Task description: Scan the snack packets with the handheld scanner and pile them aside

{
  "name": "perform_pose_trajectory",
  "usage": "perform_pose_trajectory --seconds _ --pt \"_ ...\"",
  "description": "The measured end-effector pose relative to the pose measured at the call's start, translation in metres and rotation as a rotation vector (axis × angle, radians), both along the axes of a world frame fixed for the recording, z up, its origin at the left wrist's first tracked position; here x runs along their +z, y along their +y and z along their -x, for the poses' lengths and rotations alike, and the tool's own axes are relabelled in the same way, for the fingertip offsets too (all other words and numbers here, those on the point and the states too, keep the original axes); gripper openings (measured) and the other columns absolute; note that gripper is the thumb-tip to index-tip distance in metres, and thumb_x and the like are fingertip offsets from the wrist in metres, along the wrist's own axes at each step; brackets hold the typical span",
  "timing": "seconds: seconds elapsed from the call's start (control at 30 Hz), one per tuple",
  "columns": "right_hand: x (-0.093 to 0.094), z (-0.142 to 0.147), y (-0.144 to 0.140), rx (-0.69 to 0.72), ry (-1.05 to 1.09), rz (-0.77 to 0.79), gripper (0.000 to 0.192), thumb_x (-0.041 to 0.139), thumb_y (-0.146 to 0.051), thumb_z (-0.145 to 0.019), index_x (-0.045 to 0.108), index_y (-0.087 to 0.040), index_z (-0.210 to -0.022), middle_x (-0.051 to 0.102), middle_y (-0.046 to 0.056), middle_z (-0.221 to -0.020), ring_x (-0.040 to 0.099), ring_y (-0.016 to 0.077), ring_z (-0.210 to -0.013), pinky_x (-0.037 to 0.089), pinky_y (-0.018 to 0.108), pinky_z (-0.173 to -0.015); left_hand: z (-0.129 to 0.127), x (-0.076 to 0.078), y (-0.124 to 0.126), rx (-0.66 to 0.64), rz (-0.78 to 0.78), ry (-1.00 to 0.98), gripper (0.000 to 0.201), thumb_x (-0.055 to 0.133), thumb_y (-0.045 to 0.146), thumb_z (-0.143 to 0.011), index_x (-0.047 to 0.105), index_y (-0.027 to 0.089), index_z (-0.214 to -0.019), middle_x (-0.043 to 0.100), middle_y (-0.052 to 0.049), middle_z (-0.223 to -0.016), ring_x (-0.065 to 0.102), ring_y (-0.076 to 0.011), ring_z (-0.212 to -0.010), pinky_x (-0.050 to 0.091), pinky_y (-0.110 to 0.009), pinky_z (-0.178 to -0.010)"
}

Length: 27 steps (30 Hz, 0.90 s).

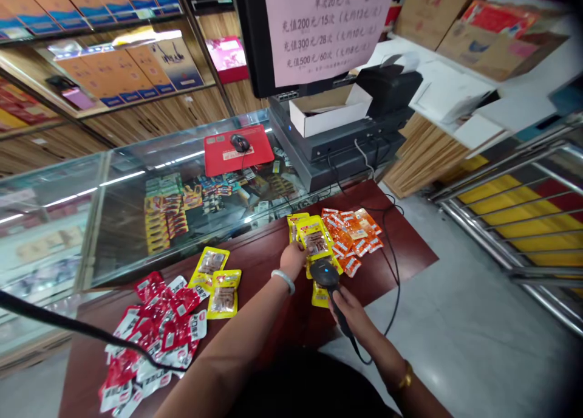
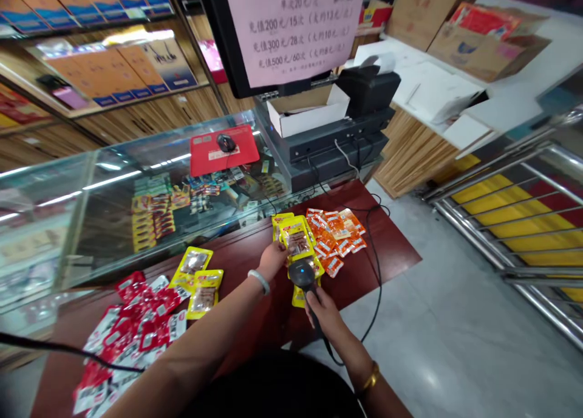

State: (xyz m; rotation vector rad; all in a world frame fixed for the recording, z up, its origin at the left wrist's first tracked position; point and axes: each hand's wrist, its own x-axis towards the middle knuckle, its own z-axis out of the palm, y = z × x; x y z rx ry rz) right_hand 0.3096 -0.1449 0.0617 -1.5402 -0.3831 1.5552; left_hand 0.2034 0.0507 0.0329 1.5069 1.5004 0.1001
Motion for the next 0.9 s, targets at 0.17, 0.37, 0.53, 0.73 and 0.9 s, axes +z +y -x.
perform_pose_trajectory --seconds 0.17,0.37,0.53,0.73,0.9 --pt "-0.004 -0.001 0.001 0.01 0.002 0.005 0.063 0.063 -0.082 -0.068 0.049 -0.022 -0.085 0.052 -0.007 -0.056 0.041 0.0073 -0.039 0.03 0.021 -0.038 0.003 -0.006 -0.001 0.075 0.022 -0.045 0.04 0.076 0.029 -0.077 0.06 0.016 -0.111 0.072 -0.008 -0.086 0.062 -0.0146 -0.056 0.041 -0.024 -0.055" --pt "0.0 0.002 0.008 0.039 -0.008 0.022 0.065 0.064 -0.083 -0.066 0.049 -0.023 -0.086 0.053 -0.007 -0.057 0.041 0.0074 -0.039 0.031 0.021 -0.038 0.011 -0.008 0.001 0.057 0.112 -0.257 0.016 0.073 0.018 -0.075 0.068 0.014 -0.09 0.066 -0.002 -0.068 0.057 -0.0122 -0.058 0.041 -0.023 -0.059" --pt "0.01 0.011 0.015 0.116 -0.025 0.009 0.065 0.063 -0.084 -0.066 0.047 -0.024 -0.083 0.052 -0.007 -0.056 0.04 0.007 -0.038 0.032 0.021 -0.038 0.046 -0.011 -0.007 0.293 0.198 -0.582 0.028 0.078 0.035 -0.072 0.067 0.013 -0.086 0.06 0.003 -0.062 0.046 -0.008 -0.052 0.038 -0.022 -0.055" --pt "0.01 0.052 0.022 0.322 0.005 -0.034 0.06 0.061 -0.081 -0.073 0.047 -0.023 -0.085 0.052 -0.008 -0.057 0.041 0.0066 -0.038 0.032 0.019 -0.038 0.141 -0.008 -0.021 0.445 0.0 -0.609 0.033 0.077 0.045 -0.068 0.067 0.015 -0.078 0.064 0.0 -0.068 0.052 -0.0104 -0.062 0.043 -0.023 -0.062" --pt "0.01 0.112 0.033 0.6 0.035 -0.1 0.058 0.058 -0.078 -0.078 0.052 -0.022 -0.092 0.051 -0.008 -0.057 0.041 0.0076 -0.041 0.031 0.019 -0.039 0.239 -0.008 -0.051 0.543 -0.098 -0.405 0.028 0.075 0.043 -0.068 0.066 0.017 -0.073 0.063 0.0 -0.068 0.057 -0.0137 -0.067 0.047 -0.025 -0.065"
